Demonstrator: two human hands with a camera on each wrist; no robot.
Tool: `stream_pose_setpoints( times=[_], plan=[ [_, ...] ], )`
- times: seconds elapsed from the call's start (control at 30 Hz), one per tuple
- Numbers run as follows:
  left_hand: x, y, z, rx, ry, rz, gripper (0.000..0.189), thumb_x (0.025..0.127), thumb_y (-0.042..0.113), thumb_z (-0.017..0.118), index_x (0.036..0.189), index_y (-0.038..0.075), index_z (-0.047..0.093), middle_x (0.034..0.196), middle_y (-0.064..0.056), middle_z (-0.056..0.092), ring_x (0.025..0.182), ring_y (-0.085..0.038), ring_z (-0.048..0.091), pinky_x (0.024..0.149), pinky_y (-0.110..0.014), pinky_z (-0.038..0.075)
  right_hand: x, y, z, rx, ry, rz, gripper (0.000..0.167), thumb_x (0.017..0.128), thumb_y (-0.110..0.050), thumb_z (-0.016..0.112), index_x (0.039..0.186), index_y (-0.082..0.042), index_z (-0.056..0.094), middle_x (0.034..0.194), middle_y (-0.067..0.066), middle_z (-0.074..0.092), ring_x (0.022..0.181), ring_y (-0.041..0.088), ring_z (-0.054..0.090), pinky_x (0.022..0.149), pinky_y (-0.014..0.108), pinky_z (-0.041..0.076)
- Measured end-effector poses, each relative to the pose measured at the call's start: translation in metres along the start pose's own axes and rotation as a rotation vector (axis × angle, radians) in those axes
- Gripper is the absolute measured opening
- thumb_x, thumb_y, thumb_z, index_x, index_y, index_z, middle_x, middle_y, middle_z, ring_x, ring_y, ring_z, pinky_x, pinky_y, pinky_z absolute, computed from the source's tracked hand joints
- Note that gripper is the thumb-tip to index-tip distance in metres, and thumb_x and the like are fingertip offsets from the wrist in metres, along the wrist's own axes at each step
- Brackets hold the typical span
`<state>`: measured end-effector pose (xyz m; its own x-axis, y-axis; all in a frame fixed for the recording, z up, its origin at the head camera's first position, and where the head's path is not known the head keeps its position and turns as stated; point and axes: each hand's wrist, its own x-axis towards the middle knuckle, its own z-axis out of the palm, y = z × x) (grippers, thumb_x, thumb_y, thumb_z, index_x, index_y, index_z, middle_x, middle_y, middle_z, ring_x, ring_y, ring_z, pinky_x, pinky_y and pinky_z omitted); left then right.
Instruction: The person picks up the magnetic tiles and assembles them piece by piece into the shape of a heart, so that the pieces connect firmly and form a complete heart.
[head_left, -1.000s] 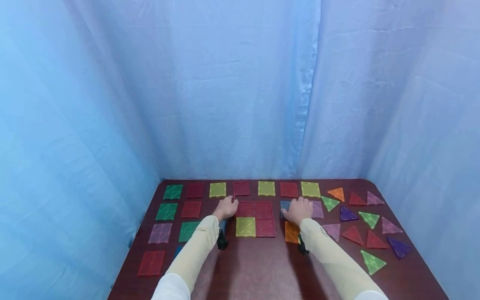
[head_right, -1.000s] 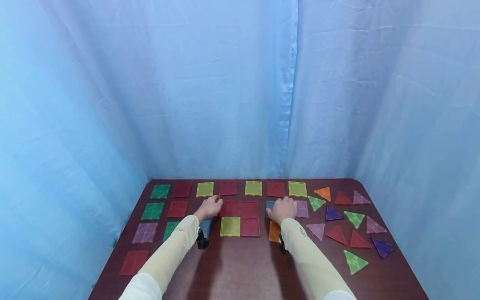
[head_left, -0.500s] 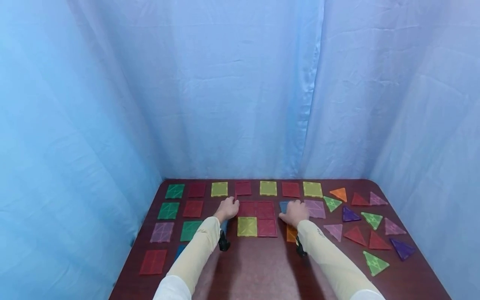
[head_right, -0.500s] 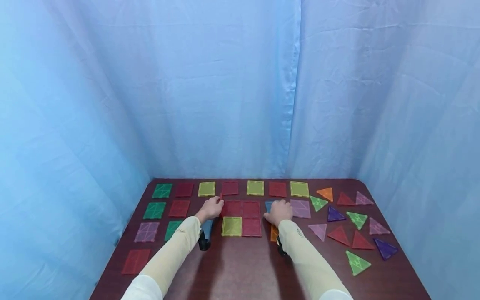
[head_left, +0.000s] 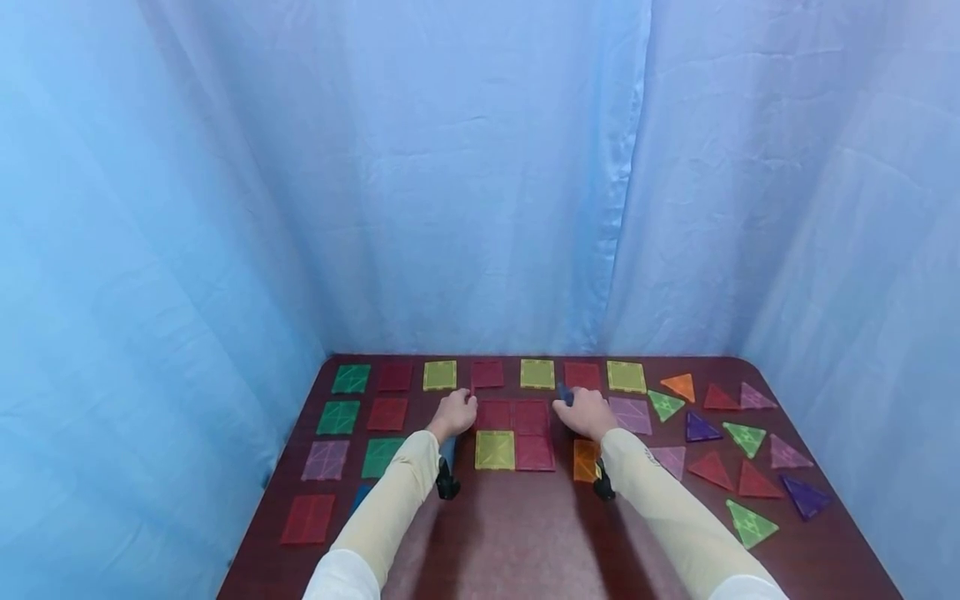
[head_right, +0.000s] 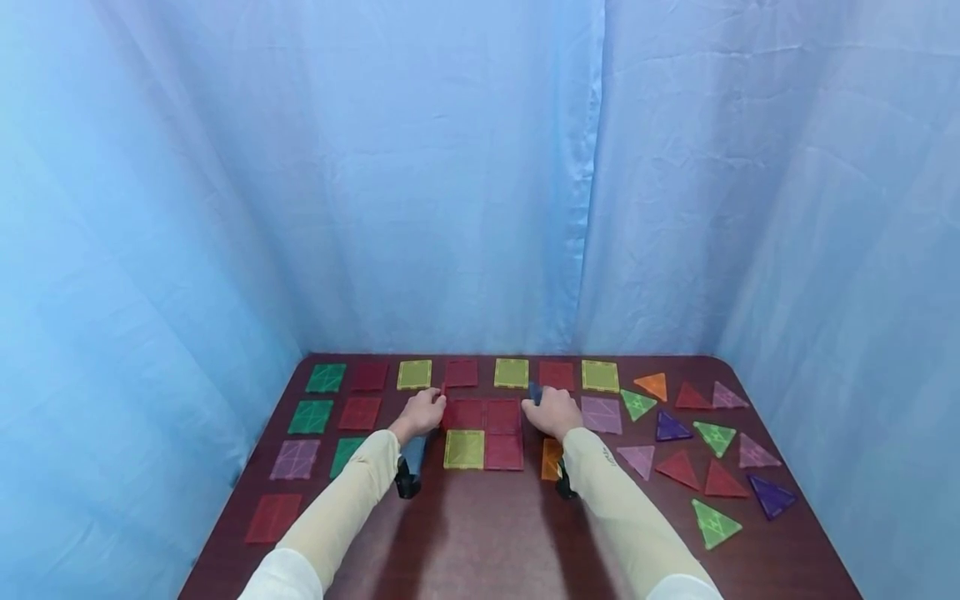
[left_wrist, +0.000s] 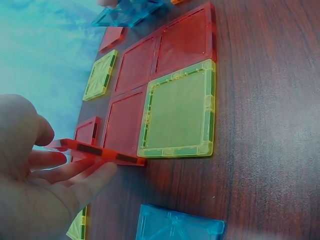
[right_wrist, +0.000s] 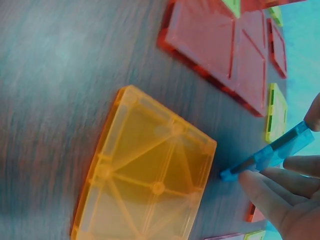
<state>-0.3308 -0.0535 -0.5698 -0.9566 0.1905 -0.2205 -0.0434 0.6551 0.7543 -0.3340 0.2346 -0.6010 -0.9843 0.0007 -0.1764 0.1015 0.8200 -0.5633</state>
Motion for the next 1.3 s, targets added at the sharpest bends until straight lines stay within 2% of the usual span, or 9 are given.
stream_pose_setpoints(
  times=[0.17, 0.3, 0.47, 0.53, 0.7, 0.87, 1.13, 1.23, 1.3],
  plan=[
    [-0.003, 0.004, -0.002, -0.004, 0.016, -0.01, 0.052, 0.109, 0.025, 0.04, 0.148, -0.008, 0.043, 0.145, -0.029, 0.052, 0.134, -0.044, 0.05, 0.105, -0.056, 0.047, -0.004, -0.01, 0.001, 0.035, 0.008, 0.015, 0.061, 0.098, -0.043, 0.054, 0.136, 0.005, 0.055, 0.122, 0.026, 0.064, 0.098, 0.034, 0.065, 0.09, 0.054, 0.056],
    [-0.003, 0.003, -0.001, -0.025, 0.009, -0.021, 0.053, 0.109, 0.026, 0.041, 0.15, -0.007, 0.042, 0.146, -0.028, 0.051, 0.135, -0.042, 0.051, 0.107, -0.056, 0.046, -0.002, -0.014, 0.008, 0.064, 0.011, 0.016, 0.059, 0.099, -0.043, 0.051, 0.134, 0.004, 0.057, 0.124, 0.026, 0.064, 0.104, 0.035, 0.065, 0.092, 0.053, 0.055],
    [-0.002, 0.0, -0.001, -0.009, 0.005, -0.003, 0.052, 0.109, 0.027, 0.041, 0.15, -0.006, 0.042, 0.145, -0.027, 0.052, 0.133, -0.042, 0.052, 0.106, -0.055, 0.047, -0.001, -0.02, 0.014, 0.19, -0.032, -0.004, 0.059, 0.103, -0.037, 0.043, 0.142, 0.007, 0.049, 0.129, 0.028, 0.061, 0.096, 0.029, 0.07, 0.086, 0.047, 0.058],
    [-0.002, -0.001, -0.001, -0.003, 0.005, 0.002, 0.052, 0.109, 0.027, 0.041, 0.15, -0.005, 0.042, 0.144, -0.027, 0.053, 0.132, -0.041, 0.053, 0.105, -0.054, 0.048, -0.001, -0.023, 0.014, 0.212, -0.036, -0.006, 0.057, 0.104, -0.035, 0.041, 0.142, 0.007, 0.049, 0.125, 0.026, 0.063, 0.09, 0.026, 0.07, 0.082, 0.044, 0.058],
    [-0.005, -0.001, -0.002, 0.005, 0.002, 0.0, 0.051, 0.109, 0.026, 0.041, 0.149, -0.006, 0.043, 0.143, -0.027, 0.054, 0.132, -0.041, 0.053, 0.105, -0.054, 0.048, -0.007, -0.03, 0.012, 0.157, -0.014, -0.017, 0.053, 0.104, -0.033, 0.04, 0.133, 0.008, 0.054, 0.112, 0.023, 0.066, 0.098, 0.031, 0.064, 0.086, 0.047, 0.054],
    [-0.01, -0.001, -0.006, 0.001, 0.015, -0.006, 0.051, 0.11, 0.027, 0.039, 0.149, -0.005, 0.044, 0.143, -0.025, 0.055, 0.133, -0.04, 0.053, 0.106, -0.054, 0.048, -0.013, -0.036, 0.013, 0.139, -0.016, -0.008, 0.057, 0.104, -0.038, 0.041, 0.135, 0.008, 0.053, 0.125, 0.026, 0.063, 0.115, 0.037, 0.062, 0.096, 0.053, 0.052],
    [-0.02, -0.011, -0.024, 0.034, 0.093, 0.011, 0.048, 0.108, 0.026, 0.04, 0.144, -0.005, 0.051, 0.14, -0.024, 0.059, 0.13, -0.039, 0.056, 0.105, -0.054, 0.048, -0.009, -0.033, 0.016, 0.146, 0.011, 0.025, 0.053, 0.104, -0.035, 0.037, 0.131, 0.007, 0.055, 0.113, 0.023, 0.064, 0.101, 0.032, 0.061, 0.088, 0.049, 0.051],
    [-0.024, -0.02, -0.03, 0.057, 0.109, 0.015, 0.048, 0.107, 0.025, 0.042, 0.143, -0.006, 0.052, 0.133, -0.023, 0.063, 0.116, -0.037, 0.064, 0.097, -0.051, 0.053, -0.007, -0.032, 0.017, 0.138, 0.013, 0.036, 0.054, 0.104, -0.035, 0.037, 0.132, 0.008, 0.053, 0.111, 0.022, 0.064, 0.098, 0.031, 0.06, 0.086, 0.048, 0.052],
    [-0.029, -0.028, -0.032, 0.109, 0.112, 0.03, 0.047, 0.105, 0.022, 0.046, 0.142, -0.007, 0.052, 0.13, -0.024, 0.064, 0.109, -0.035, 0.065, 0.092, -0.049, 0.054, -0.006, -0.031, 0.018, 0.133, 0.01, 0.036, 0.054, 0.103, -0.035, 0.04, 0.132, 0.009, 0.052, 0.11, 0.022, 0.064, 0.096, 0.03, 0.061, 0.085, 0.048, 0.052]
  ],
)
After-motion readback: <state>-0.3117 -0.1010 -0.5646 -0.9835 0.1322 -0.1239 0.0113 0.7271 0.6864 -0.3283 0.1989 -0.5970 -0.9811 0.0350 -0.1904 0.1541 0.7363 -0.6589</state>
